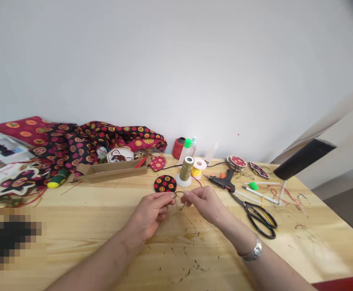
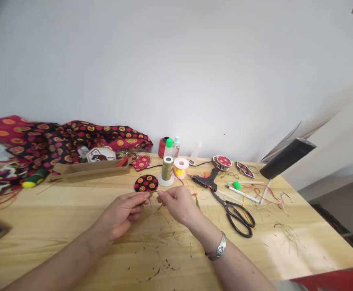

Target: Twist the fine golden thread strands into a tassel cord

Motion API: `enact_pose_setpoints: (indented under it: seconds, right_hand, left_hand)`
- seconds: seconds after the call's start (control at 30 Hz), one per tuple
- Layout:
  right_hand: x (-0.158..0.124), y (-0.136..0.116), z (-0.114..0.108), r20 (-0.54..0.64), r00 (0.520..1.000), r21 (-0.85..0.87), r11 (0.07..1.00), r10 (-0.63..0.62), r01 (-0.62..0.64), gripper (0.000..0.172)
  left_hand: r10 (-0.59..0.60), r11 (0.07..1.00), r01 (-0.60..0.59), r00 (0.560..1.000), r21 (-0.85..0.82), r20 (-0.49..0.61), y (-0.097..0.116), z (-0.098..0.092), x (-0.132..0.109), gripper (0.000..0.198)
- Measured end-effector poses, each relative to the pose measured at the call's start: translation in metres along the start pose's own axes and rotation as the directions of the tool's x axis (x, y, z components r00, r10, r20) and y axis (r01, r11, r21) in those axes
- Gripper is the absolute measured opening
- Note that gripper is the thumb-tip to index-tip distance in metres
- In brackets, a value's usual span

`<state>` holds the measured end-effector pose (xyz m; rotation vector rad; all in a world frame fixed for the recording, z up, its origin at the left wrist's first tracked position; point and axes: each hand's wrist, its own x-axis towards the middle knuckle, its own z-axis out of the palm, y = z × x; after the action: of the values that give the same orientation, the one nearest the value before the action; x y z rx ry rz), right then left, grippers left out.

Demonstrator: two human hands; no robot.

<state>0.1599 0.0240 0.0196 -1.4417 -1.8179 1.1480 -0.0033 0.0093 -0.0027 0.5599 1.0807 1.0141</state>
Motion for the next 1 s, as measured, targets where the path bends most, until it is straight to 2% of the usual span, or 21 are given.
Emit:
enact_pose_setpoints:
  seconds: [0.17, 0.27, 0.33, 0.47, 0.7, 0.83, 0.93, 1.0]
  right_hand:
    - [0.006, -0.007, 0.011, -0.016, 1.000, 0.210, 0.978, -0.011, 0.014, 0.038]
    - [0.010, -0.010, 0.015, 0.014, 0.999, 0.401, 0.915, 0.032, -0.035, 0.028]
    - [0.013, -0.008, 0.018, -0.008, 0.996, 0.504, 0.861, 0.087, -0.071, 0.025]
    - [0.017, 0.004, 0.024, -0.059, 0.989, 0.593, 0.802, 0.134, -0.073, 0.025]
    - [0.018, 0.013, 0.027, -0.015, 0.989, 0.644, 0.758, 0.145, -0.102, 0.024]
    - [0.013, 0.012, 0.026, 0.102, 0.993, 0.678, 0.726, 0.059, -0.113, 0.030]
    - [0.011, 0.011, 0.025, 0.135, 0.991, 0.631, 0.772, -0.013, -0.076, 0.027]
    - [0.011, 0.013, 0.025, 0.124, 0.992, 0.552, 0.833, -0.031, -0.043, 0.032]
  left_hand:
    - [0.001, 0.999, 0.000, 1.000, 0.032, -0.010, -0.001, 0.000, -0.003, 0.027]
    - [-0.008, 0.999, 0.009, 1.000, 0.043, -0.027, -0.001, 0.000, -0.004, 0.029]
    - [-0.009, 0.999, 0.010, 1.000, 0.049, -0.024, 0.000, 0.001, -0.004, 0.029]
    - [0.002, 0.997, -0.004, 1.000, 0.080, 0.015, -0.001, 0.000, -0.003, 0.029]
    - [-0.008, 0.993, -0.002, 0.997, 0.118, 0.081, -0.007, -0.001, 0.001, 0.026]
    - [-0.036, 0.996, 0.030, 0.997, 0.088, 0.068, -0.009, -0.001, 0.003, 0.022]
    - [-0.048, 0.997, 0.046, 0.998, 0.055, 0.038, -0.009, -0.002, 0.004, 0.022]
    - [-0.063, 0.997, 0.062, 0.998, 0.034, 0.029, -0.009, -0.002, 0.005, 0.023]
